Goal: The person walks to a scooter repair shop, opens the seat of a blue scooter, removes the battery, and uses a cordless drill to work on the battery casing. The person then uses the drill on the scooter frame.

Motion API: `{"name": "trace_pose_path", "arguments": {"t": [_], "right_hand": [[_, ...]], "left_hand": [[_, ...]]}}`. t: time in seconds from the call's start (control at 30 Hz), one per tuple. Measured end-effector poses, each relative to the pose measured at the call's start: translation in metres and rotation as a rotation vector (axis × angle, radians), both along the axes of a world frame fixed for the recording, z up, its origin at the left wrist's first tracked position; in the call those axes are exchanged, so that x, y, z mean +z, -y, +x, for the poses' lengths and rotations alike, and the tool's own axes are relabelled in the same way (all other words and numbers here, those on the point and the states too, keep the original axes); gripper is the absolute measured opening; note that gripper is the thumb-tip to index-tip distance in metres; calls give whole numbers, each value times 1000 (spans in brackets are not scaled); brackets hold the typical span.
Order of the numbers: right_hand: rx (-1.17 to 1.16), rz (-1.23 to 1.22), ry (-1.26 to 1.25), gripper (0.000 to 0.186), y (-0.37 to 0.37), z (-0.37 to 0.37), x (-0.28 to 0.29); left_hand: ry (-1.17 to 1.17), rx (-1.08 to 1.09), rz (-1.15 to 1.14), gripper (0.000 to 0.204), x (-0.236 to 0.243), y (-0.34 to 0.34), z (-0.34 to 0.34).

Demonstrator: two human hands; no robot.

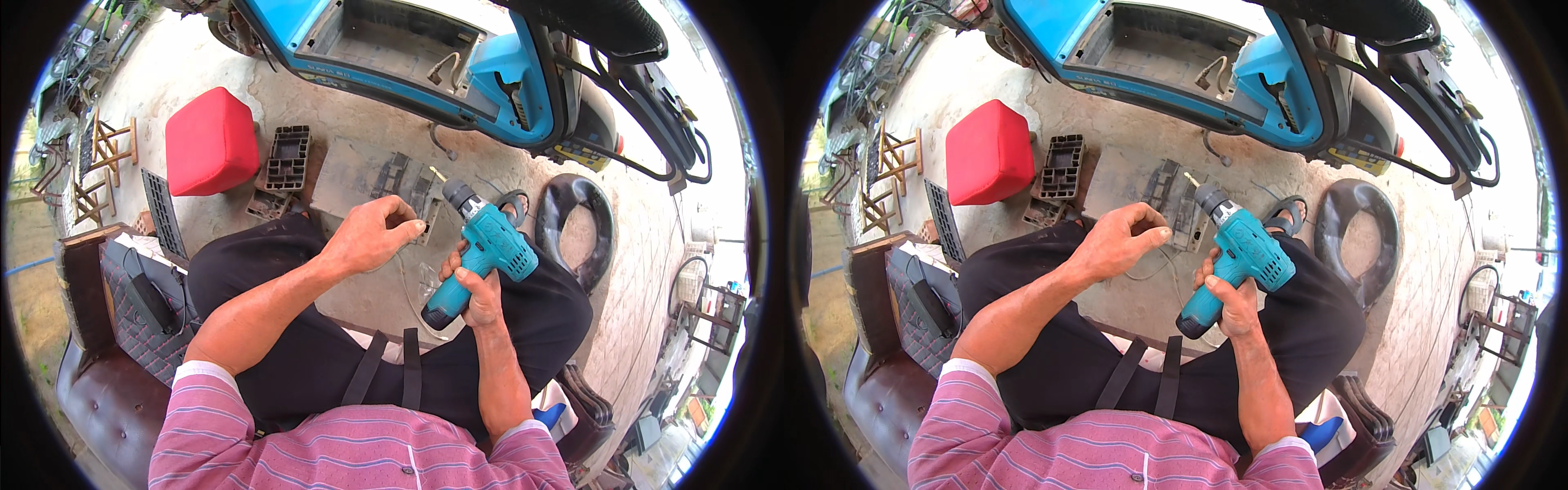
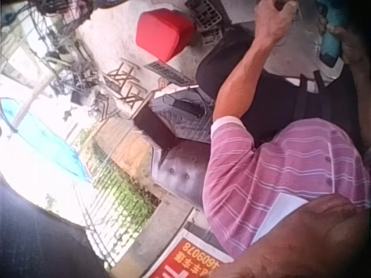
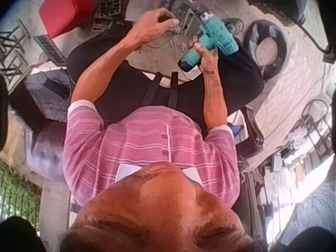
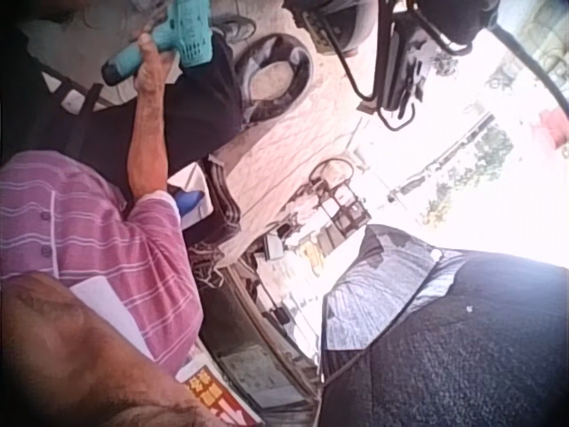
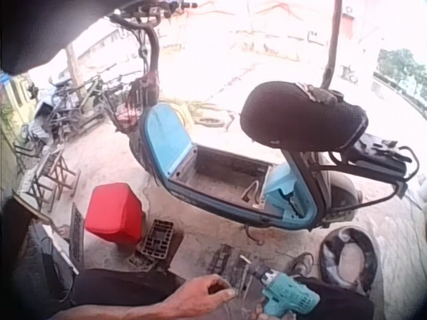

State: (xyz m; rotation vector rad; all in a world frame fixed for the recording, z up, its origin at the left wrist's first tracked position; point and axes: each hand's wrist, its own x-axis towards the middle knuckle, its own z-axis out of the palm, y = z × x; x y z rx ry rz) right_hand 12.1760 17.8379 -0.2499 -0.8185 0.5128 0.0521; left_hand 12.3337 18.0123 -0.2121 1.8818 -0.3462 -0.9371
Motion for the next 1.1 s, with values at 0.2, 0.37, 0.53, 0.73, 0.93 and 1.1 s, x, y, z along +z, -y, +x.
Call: {"name": "trace_pose_path", "arguments": {"t": [0.2, 0.37, 0.53, 0.73, 0.93, 1.1], "right_hand": [[-6, -24, -8, 57, -1, 1, 0], [10, -121, -105, 50, 11, 6, -11], [73, -285, -360, 36, 32, 14, -67], [51, -400, -518, 18, 42, 17, -135], [86, -422, -587, 17, 52, 26, -162], [105, -448, -584, 20, 49, 33, -166]], "left_hand": [[-4, -7, -7, 34, 0, -2, 0], [55, -64, -4, 35, -3, -4, -6], [339, -507, 44, 39, -23, -5, -48], [402, -749, 44, 41, -18, -15, -65], [507, -652, 37, 37, -19, -19, -53], [490, -660, 43, 37, -16, -16, -47]]}}
